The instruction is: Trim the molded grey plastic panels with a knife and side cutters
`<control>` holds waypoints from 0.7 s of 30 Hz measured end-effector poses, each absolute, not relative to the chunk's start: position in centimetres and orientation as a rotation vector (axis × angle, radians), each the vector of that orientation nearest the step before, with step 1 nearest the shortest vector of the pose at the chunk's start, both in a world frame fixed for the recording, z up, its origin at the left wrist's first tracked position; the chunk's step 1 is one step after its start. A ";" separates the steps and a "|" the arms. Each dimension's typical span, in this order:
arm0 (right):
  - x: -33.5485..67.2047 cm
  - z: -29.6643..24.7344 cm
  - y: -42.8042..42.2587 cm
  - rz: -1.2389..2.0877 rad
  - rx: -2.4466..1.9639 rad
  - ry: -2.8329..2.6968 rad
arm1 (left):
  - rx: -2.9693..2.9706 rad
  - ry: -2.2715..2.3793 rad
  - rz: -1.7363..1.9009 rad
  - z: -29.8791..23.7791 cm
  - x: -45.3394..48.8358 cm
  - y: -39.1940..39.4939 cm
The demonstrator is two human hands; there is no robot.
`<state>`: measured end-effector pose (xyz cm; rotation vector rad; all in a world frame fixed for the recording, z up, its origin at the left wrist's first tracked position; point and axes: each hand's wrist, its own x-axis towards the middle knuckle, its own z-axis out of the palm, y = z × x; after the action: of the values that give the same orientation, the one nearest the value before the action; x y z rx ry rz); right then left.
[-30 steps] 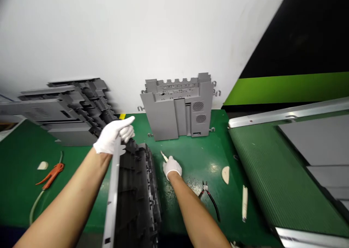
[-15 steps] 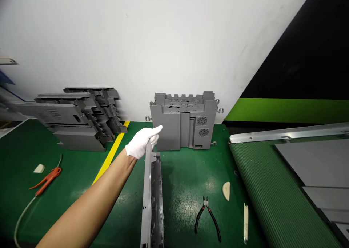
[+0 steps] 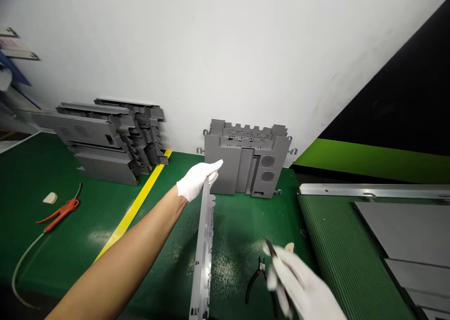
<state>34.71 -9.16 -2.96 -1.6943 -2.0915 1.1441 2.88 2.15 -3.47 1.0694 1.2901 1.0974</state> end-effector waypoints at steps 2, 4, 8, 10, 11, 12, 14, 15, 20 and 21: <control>30.6 -0.1 -5.6 1.245 -1.528 -2.219 | 1.057 1.269 1.084 -3.4 2.5 2.0; 26.3 1.9 -2.4 1.067 -1.327 -2.479 | 1.056 1.254 1.076 -3.3 2.2 2.0; 20.5 2.6 1.5 0.417 -1.105 -3.010 | 1.065 1.261 1.075 -3.1 1.5 1.8; 19.2 2.4 2.1 0.200 -1.121 -3.156 | 1.061 1.262 1.065 -3.1 1.1 1.7; 18.8 2.5 2.1 0.135 -1.167 -3.191 | 1.059 1.257 1.060 -3.2 1.0 1.7; 18.6 2.7 2.0 0.084 -1.221 -3.207 | 1.057 1.250 1.058 -3.2 0.9 1.7; 18.3 3.3 1.6 -0.005 -1.301 -3.219 | 1.054 1.242 1.065 -3.3 0.8 1.7; 18.2 3.6 1.4 -0.055 -1.320 -3.223 | 1.049 1.241 1.068 -3.4 0.8 1.7; 18.0 4.4 0.9 -0.181 -1.379 -3.212 | 1.040 1.235 1.073 -3.7 1.1 2.0; 18.0 4.4 0.9 -0.187 -1.378 -3.213 | 1.039 1.232 1.076 -3.7 1.1 2.1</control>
<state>17.97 0.92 4.43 -1.3783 -3.2130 -0.1871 1.10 2.10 -3.72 1.0393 1.2320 1.0757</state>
